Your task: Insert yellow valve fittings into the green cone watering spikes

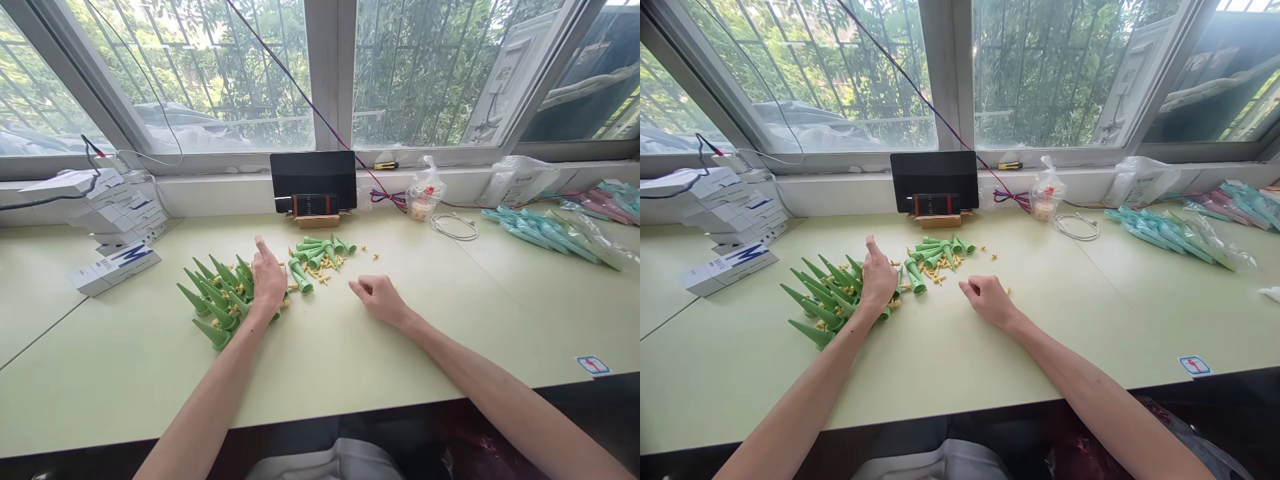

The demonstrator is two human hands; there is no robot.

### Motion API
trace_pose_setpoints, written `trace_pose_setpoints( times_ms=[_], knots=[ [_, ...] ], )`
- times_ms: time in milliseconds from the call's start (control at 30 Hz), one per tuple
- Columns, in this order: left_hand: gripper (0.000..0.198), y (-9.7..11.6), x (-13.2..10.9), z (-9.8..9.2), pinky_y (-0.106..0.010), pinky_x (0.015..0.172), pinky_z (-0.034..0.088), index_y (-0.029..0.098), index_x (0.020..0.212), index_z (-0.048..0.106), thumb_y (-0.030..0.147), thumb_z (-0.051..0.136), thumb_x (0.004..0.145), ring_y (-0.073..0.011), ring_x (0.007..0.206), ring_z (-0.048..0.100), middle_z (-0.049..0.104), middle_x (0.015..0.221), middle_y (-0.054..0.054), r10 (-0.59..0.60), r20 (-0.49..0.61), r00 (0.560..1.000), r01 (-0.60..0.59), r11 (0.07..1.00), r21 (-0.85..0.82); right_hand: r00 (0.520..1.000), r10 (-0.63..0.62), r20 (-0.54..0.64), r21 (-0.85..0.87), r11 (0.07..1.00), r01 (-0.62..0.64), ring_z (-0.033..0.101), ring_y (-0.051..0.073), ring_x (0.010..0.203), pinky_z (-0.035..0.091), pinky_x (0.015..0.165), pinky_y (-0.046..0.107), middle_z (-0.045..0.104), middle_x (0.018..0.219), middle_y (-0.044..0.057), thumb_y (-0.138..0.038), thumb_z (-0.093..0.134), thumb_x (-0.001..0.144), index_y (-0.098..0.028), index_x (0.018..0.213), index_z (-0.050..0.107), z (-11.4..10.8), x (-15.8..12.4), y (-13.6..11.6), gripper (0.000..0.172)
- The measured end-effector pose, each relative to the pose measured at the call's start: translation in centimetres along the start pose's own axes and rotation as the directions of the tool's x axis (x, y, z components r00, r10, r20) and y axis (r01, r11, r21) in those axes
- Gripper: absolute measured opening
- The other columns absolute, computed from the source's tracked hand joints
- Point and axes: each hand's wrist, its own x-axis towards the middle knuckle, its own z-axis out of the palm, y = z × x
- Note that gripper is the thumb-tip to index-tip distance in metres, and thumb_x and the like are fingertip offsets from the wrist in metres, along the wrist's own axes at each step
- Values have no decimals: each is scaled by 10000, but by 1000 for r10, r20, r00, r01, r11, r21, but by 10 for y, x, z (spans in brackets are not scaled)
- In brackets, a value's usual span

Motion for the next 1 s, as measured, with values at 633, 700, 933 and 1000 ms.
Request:
trace_pose_setpoints(
  times_ms=[633, 700, 933, 1000],
  knots=[
    [242, 25, -13, -8, -449, 829, 503, 152, 1131, 583, 162, 470, 918, -307, 1046, 543, 533, 1148, -190, 357, -243, 902, -387, 918, -88, 991, 56, -123, 74, 996, -48, 371, 116, 513, 316, 514, 260, 429, 573, -40, -409, 480, 932, -213, 731, 450, -11, 3, -3, 283],
    [199, 27, -21, -4, -376, 798, 510, 171, 1080, 593, 199, 449, 946, -239, 924, 596, 611, 963, -114, 478, -158, 864, -501, 847, -179, 981, 71, -183, 114, 992, -50, 428, 126, 522, 351, 518, 259, 482, 606, -29, -416, 483, 934, -214, 808, 483, -16, 5, -1, 238],
    [266, 39, -66, 11, -239, 580, 421, 206, 839, 628, 322, 432, 975, -115, 533, 520, 573, 607, 11, 707, 201, 678, -640, 702, -313, 930, 97, -355, 42, 995, -88, 378, 122, 478, 309, 483, 268, 432, 553, -39, -451, 520, 920, -223, 724, 442, -33, 9, 10, 311],
    [407, 42, -75, 12, -244, 561, 397, 185, 605, 520, 353, 445, 967, -117, 497, 469, 500, 532, 12, 718, 236, 655, -659, 695, -288, 921, 93, -378, -9, 995, -103, 345, 115, 464, 304, 492, 271, 395, 519, -50, -439, 535, 912, -226, 668, 406, -35, 10, 10, 349]
  ],
)
